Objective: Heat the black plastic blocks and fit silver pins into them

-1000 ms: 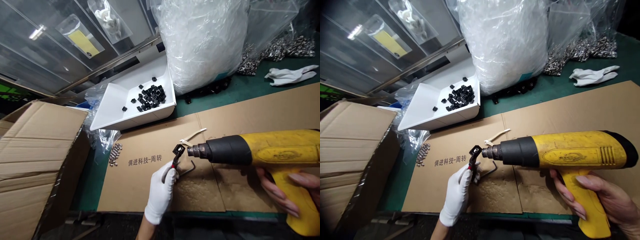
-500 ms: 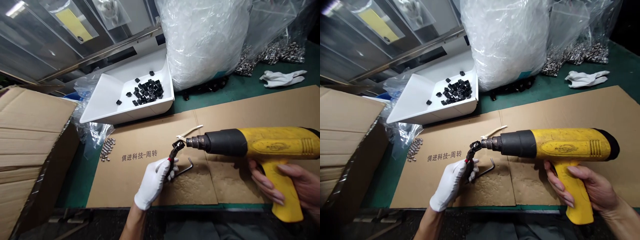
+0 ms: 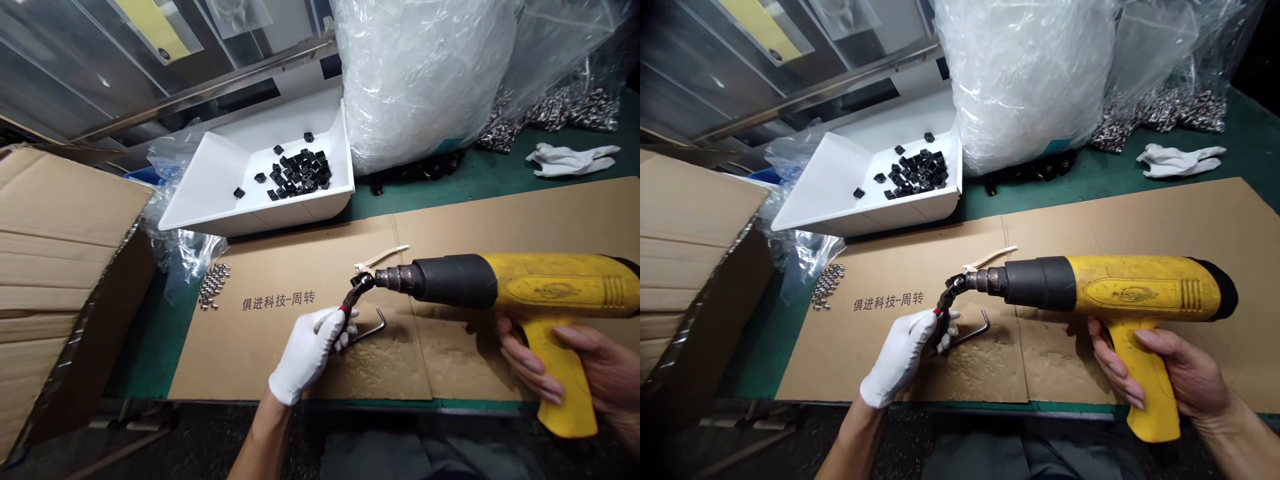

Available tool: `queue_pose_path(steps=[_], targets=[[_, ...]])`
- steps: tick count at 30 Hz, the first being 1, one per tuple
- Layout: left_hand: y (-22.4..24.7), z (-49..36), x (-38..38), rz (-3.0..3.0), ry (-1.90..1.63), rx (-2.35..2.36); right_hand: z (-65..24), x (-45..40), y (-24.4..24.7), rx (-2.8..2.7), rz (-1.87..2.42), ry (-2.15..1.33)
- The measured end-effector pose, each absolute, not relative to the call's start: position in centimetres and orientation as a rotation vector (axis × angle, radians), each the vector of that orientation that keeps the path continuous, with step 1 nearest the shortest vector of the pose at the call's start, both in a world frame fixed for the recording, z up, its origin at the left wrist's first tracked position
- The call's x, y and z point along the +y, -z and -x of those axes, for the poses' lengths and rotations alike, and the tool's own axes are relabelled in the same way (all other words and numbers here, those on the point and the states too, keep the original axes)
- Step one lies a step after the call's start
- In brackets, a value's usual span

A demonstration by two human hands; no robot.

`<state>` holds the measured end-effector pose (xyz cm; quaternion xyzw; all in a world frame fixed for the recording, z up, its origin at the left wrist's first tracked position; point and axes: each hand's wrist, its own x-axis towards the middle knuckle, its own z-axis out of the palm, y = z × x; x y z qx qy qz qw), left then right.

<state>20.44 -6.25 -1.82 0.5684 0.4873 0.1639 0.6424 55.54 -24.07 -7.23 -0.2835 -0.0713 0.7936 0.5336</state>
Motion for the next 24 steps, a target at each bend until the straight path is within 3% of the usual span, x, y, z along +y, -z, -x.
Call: queue_pose_path(steps=[24], targets=[[2.19,-20.27,-6.35,-1.334,-0.365,1.102,-55.86,-24.42,7.69,-0.133,0.698,-1.936]])
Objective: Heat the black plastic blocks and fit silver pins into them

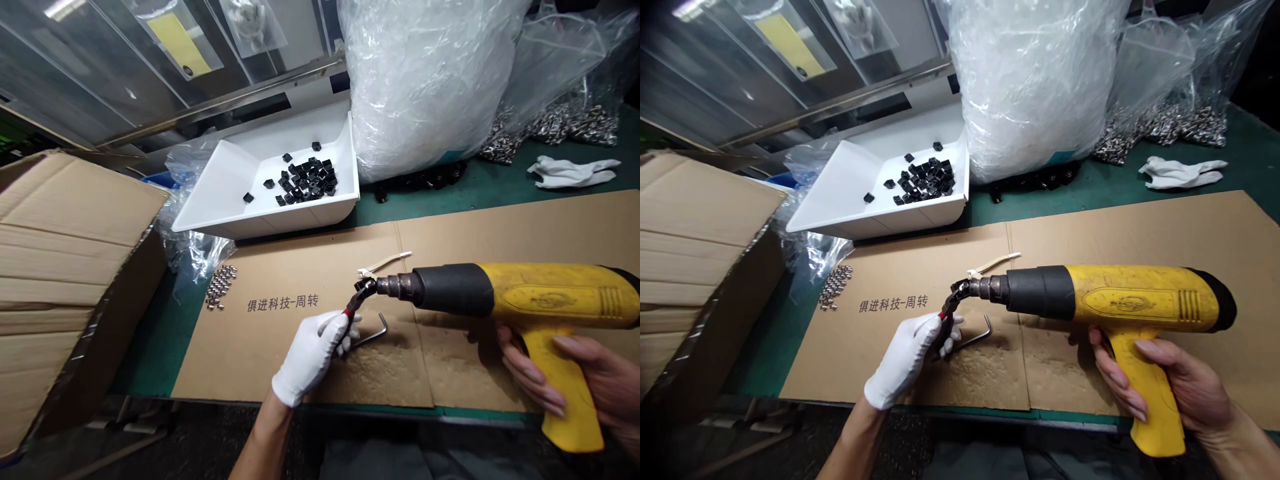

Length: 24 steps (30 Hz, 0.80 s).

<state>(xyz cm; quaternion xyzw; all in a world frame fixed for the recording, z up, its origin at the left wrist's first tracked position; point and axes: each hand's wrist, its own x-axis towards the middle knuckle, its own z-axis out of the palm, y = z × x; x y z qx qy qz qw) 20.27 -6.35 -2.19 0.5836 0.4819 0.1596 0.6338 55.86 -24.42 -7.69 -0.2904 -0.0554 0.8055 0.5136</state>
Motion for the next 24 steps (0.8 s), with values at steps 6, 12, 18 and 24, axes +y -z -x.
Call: queue_pose_path(steps=[6,12,18,24], targets=[[1.95,-20.52,-6.36,-1.324,-0.377,1.105,-56.01,-24.4,7.82,-0.141,0.686,-1.929],[2.02,-20.38,-6.34,-1.317,-0.356,1.109,-55.84,-24.5,8.25,-0.171,0.607,-1.917],[2.11,-20.15,-6.19,-1.339,-0.329,1.072,-56.17,-24.74,8.48,-0.193,0.601,-1.932],[1.92,-20.19,-6.18,-1.348,-0.331,1.063,-56.46,-24.76,8.62,-0.2,0.6,-1.943]])
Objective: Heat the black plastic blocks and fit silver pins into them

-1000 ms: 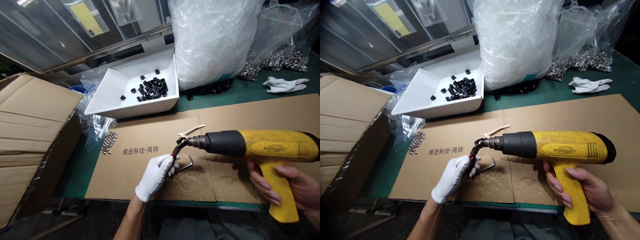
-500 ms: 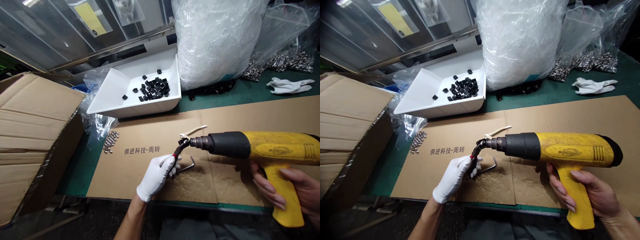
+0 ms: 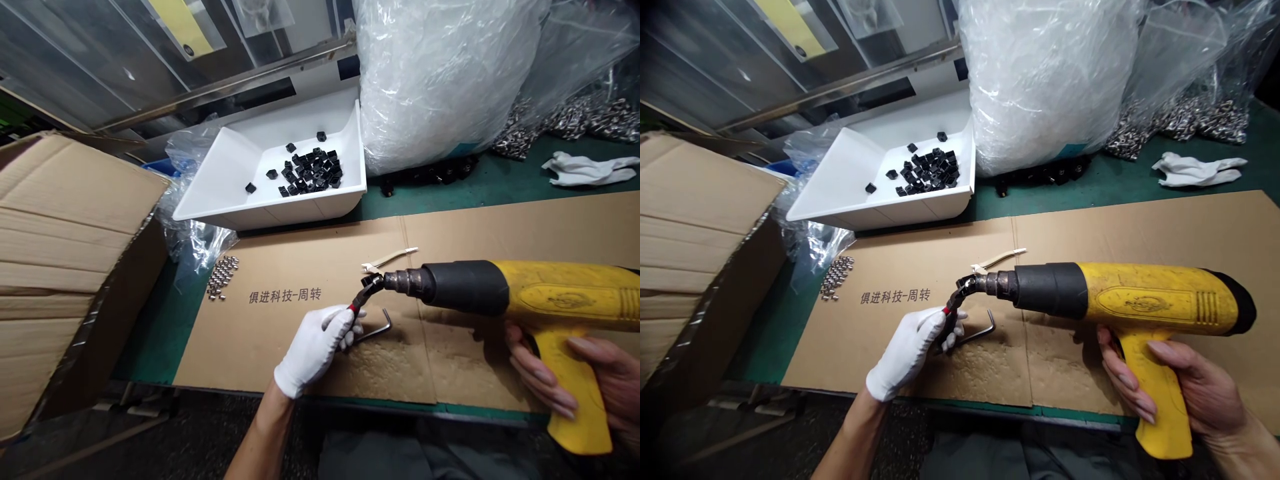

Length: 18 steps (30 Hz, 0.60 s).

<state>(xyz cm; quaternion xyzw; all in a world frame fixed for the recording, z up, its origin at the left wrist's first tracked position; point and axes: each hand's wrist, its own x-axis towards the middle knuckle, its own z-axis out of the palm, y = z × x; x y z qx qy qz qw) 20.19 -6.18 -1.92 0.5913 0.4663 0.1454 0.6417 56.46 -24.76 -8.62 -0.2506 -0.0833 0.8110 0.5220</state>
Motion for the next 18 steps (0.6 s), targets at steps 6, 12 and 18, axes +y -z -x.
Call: queue_pose_path(steps=[6,12,18], targets=[[1.79,-20.36,-6.25,-1.329,-0.329,1.08,-56.44,-24.87,8.59,-0.186,0.575,-1.948],[1.6,-20.55,-6.42,-1.315,-0.344,1.09,-56.69,-24.95,8.95,-0.2,0.576,-1.954],[1.63,-20.57,-6.45,-1.322,-0.352,1.095,-56.64,-24.9,9.12,-0.21,0.582,-1.937]])
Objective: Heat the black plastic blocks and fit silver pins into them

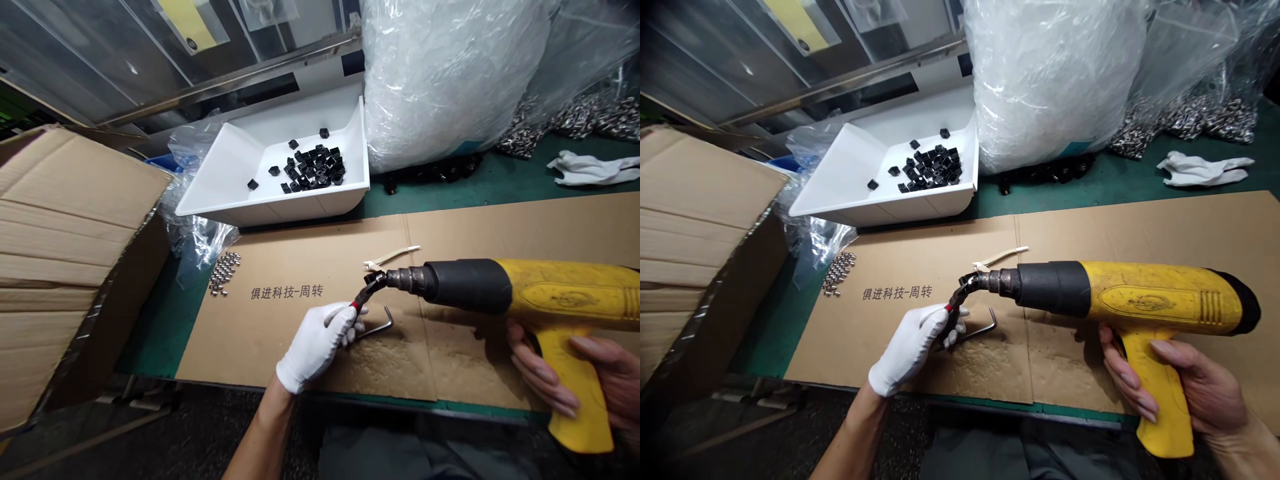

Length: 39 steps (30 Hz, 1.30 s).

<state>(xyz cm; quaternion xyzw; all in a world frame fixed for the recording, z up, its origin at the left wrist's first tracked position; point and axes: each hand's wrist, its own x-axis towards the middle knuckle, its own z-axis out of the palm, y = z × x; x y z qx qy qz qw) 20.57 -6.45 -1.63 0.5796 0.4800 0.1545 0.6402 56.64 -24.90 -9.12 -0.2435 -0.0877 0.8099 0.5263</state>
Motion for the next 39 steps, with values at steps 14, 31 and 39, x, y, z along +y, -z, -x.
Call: queue_pose_path(steps=[14,31,39], targets=[[1.55,-20.67,-6.39,-1.302,-0.357,1.083,-56.56,-24.91,8.79,-0.188,0.617,-1.936],[1.69,-20.38,-6.28,-1.333,-0.357,1.052,-56.49,-24.82,8.46,-0.201,0.612,-1.931],[1.9,-20.21,-6.24,-1.339,-0.343,1.035,-56.6,-24.66,8.3,-0.206,0.634,-1.932]])
